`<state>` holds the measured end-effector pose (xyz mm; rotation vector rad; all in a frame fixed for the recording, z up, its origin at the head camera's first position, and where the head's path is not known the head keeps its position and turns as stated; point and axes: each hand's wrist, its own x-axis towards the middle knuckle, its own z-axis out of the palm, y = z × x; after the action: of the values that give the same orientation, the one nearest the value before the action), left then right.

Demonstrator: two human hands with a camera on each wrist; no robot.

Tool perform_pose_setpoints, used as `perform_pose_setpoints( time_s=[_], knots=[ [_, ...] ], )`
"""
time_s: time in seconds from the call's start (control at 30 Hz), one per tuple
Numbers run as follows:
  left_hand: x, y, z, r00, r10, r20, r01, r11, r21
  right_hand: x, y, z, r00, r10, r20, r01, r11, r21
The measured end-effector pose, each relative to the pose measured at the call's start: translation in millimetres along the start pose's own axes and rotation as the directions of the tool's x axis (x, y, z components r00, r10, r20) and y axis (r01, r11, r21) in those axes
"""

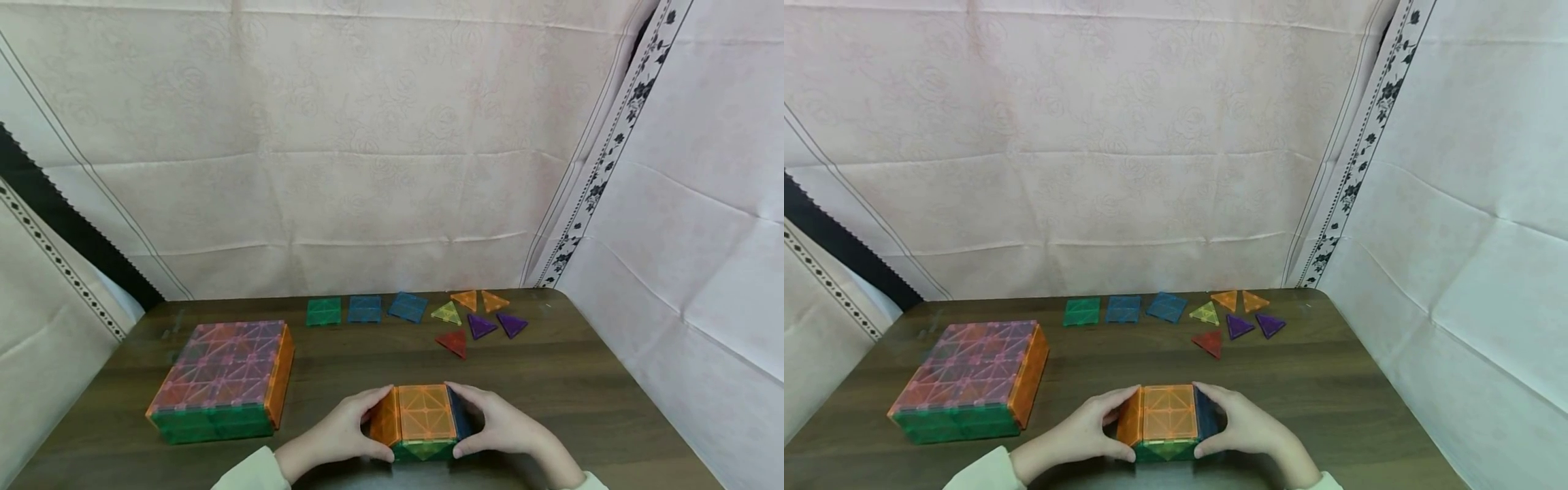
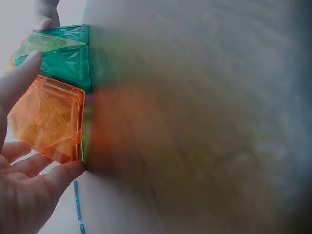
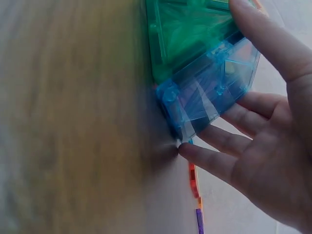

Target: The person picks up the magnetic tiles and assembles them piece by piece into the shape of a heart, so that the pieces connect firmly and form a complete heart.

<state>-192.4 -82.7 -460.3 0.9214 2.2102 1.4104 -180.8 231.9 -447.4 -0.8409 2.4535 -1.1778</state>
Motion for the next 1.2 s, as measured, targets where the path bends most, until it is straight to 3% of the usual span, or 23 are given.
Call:
perform_pose_setpoints(
  time_s=[0.4, 0.63, 0.9, 1.2],
  knots=[
    [-1.6, 3.2, -4.4, 1.000, -0.015, -0.018, 0.015, 0.999, 0.028, 3.7, -1.4, 4.7, 0.999, -0.021, -0.024, 0.021, 1.000, 0.006],
    [-4.6, 3.5, -12.0, 0.996, 0.009, -0.089, -0.001, 0.995, 0.096, 14.4, -7.9, 10.6, 0.990, -0.039, -0.134, 0.029, 0.997, -0.072],
    [-10.7, 0.9, -12.0, 0.979, 0.042, -0.197, 0.015, 0.960, 0.279, 24.6, -14.1, 19.0, 0.979, -0.052, -0.198, 0.054, 0.999, 0.003],
    [-20.3, 2.4, -6.5, 0.972, 0.092, -0.216, -0.020, 0.949, 0.315, 23.6, -19.3, 27.4, 0.980, -0.020, -0.198, 0.039, 0.995, 0.092]
  ],
)
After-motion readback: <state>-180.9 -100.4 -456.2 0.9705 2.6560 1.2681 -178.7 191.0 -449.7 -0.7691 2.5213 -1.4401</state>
